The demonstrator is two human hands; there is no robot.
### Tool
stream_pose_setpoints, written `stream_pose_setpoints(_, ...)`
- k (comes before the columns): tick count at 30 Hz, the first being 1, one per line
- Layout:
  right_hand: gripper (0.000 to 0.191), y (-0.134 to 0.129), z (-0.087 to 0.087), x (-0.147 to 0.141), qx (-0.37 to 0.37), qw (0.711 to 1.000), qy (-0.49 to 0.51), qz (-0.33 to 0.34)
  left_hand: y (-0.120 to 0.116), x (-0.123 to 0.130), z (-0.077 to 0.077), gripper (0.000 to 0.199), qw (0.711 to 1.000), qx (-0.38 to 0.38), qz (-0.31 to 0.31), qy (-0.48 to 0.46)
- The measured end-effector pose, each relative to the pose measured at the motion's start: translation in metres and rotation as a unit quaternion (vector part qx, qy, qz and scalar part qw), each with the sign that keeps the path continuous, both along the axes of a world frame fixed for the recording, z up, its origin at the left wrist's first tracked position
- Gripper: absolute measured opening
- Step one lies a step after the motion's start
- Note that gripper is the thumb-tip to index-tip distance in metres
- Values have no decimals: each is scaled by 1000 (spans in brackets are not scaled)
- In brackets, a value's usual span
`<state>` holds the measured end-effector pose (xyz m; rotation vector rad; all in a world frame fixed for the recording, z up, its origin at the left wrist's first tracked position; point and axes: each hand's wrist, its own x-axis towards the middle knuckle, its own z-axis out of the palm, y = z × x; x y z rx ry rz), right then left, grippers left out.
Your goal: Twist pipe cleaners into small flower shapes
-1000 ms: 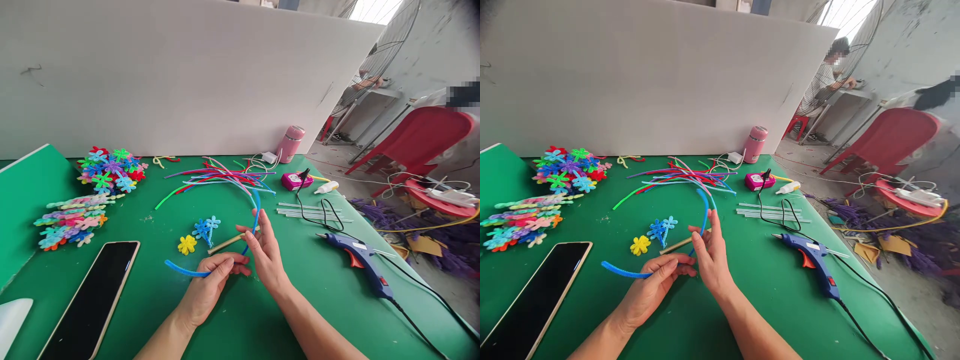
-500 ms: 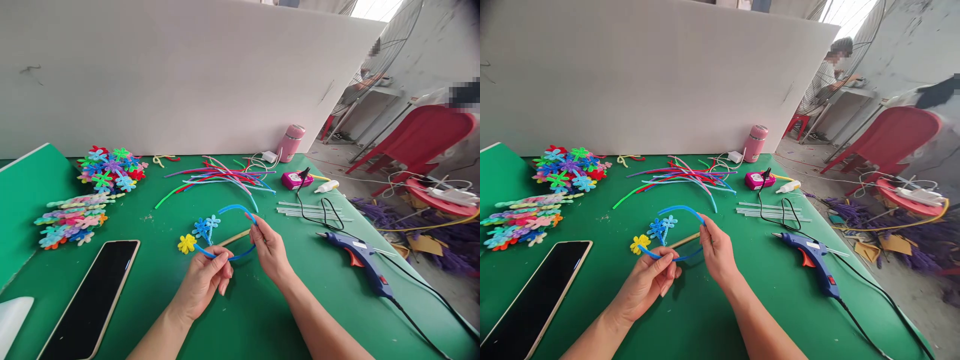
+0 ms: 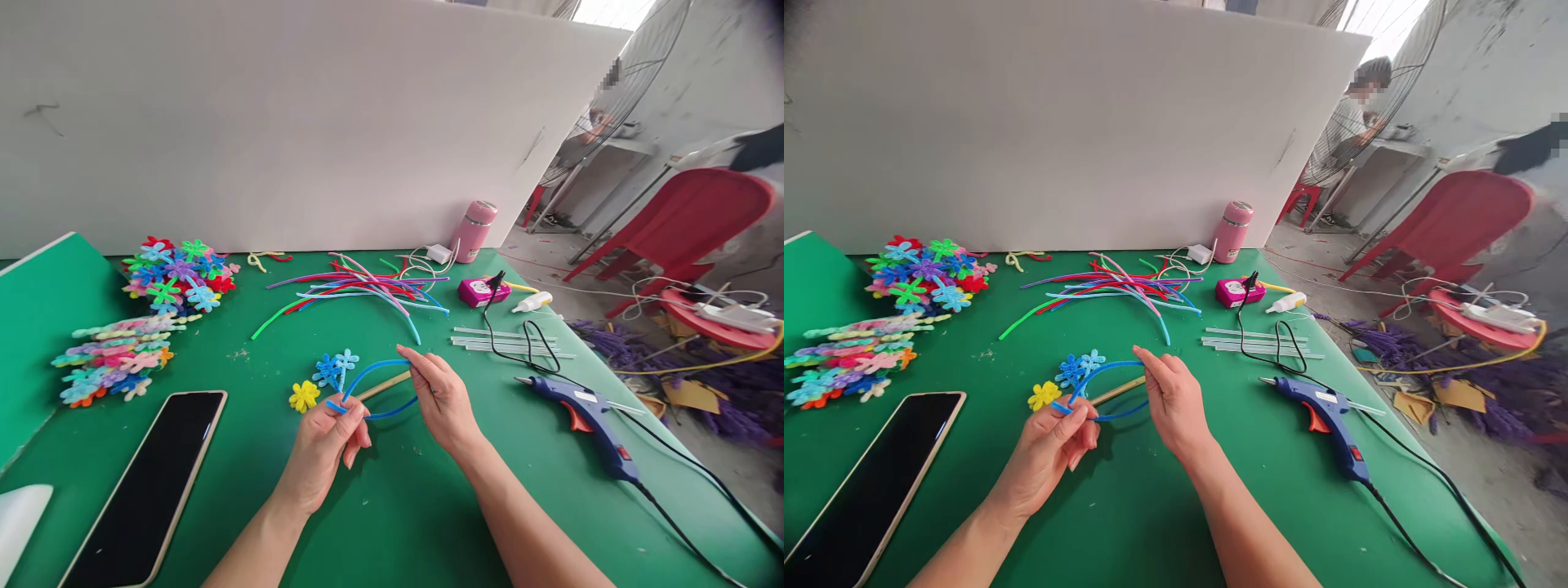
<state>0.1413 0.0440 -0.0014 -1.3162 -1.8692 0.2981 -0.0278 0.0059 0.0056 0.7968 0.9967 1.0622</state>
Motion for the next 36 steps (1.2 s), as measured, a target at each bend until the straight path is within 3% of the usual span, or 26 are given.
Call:
stream_pose_setpoints(3,33,0,1,1,4,1000,-3,8,1,-1,0,24,1000,-1,12,-3)
stream_pose_setpoints(10,33,-1,0,1,8,999,-18,40,1,0,2,23,1000,4,-24,-15)
stream_pose_setpoints(14,44,1,-2,1,-22,993,110,34,1,0,4,20,997,4,0,-79)
stream_pose_setpoints(16,51,1,-1,0,-67,973,218,33,3,-1,4,18,992,7,30,-125)
stream_pose_setpoints(18,45,-1,2,-4,-144,944,290,59,4,-1,4,16,986,0,48,-161)
stream_pose_setpoints(21,35,-8,6,-16,-272,888,342,144,5,2,2,15,981,-16,32,-191)
stream_pose_setpoints(24,34,-16,9,-28,-334,838,391,182,3,7,1,15,979,-29,2,-203)
stream_pose_setpoints(30,36,-8,24,-19,-275,880,382,66,1,6,7,18,973,-82,2,-215)
stream_pose_setpoints(36,39,-1,37,-12,-292,881,358,97,5,12,10,17,987,-89,-13,-133)
